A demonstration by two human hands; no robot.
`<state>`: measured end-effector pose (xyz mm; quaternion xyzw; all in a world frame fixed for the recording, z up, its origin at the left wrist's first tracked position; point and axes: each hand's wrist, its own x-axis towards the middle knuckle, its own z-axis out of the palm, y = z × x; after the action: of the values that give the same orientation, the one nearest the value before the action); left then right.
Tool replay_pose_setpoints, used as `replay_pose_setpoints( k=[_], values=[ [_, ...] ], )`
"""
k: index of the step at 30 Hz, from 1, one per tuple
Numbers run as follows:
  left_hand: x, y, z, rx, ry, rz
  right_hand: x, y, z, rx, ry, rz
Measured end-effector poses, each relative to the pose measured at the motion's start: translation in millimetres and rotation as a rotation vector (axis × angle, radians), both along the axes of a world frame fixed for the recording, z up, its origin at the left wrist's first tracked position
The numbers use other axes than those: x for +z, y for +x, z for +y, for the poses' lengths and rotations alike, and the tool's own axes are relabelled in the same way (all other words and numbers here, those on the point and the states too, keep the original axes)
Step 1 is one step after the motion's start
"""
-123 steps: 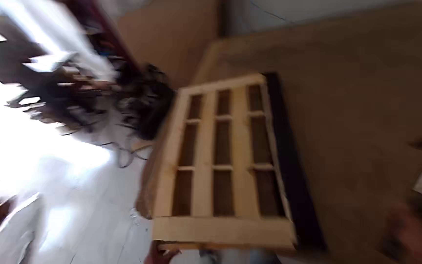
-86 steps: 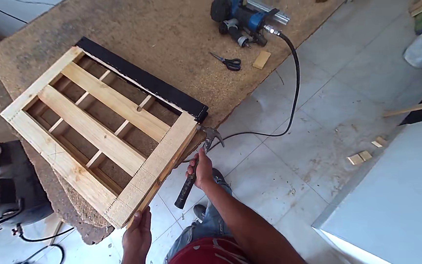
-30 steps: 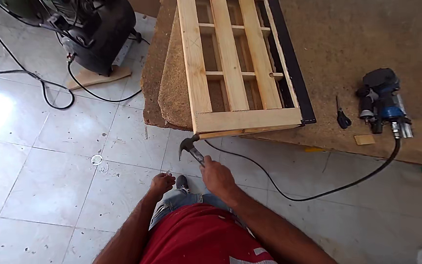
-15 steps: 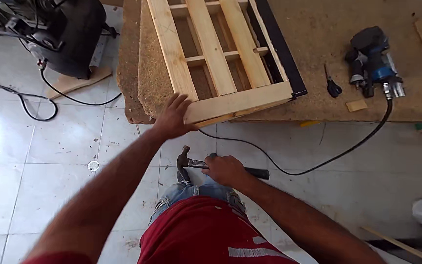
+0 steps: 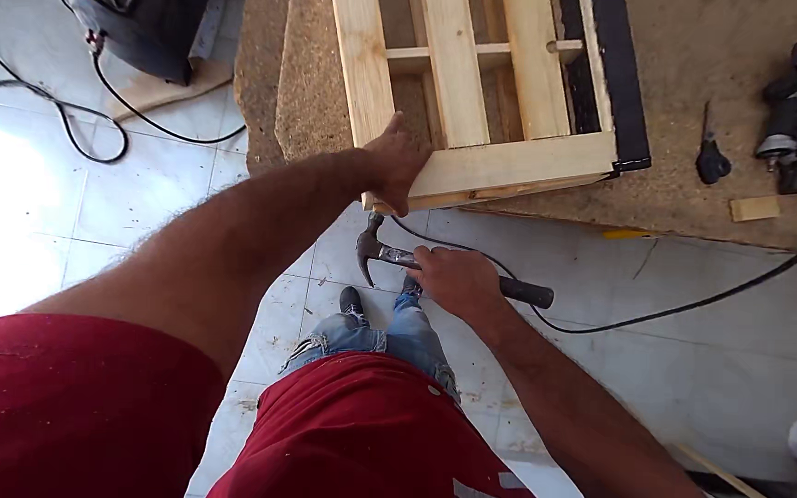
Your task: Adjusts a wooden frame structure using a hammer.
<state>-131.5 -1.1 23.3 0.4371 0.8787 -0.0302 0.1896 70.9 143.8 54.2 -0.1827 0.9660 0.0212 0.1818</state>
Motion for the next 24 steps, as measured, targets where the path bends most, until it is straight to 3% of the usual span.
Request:
replay_pose_setpoints(
  k=[4, 9, 11, 13, 15, 20, 24],
  values=[
    [-3, -2, -4, 0.000, 0.051, -0.017, 3, 24, -35, -0.078, -0.084, -0.110],
    [-4, -2, -5, -0.006, 0.065, -0.016, 12, 54, -86, 0.123, -0.248, -0.146],
    [-5, -3, -6, -0.006, 0.095, -0.017, 9, 46, -77, 0.014, -0.259, -0.146],
    [-7, -3, -5, -0.009, 0.108, -0.025, 8, 28, -64, -0.277, -0.154, -0.257],
    [-9, -4, -1, 0.001, 0.117, -0.025, 8, 28, -69, -0.397, -0.112, -0.292],
    [-9, -5, -2, -0.013, 0.118, -0.014, 17, 62, -93, -0.046, -0.205, -0.245],
    [-10, -5, 0, -0.015, 0.120, -0.019, 4, 11, -41, -0.234, -0.072, -0.278]
  ],
)
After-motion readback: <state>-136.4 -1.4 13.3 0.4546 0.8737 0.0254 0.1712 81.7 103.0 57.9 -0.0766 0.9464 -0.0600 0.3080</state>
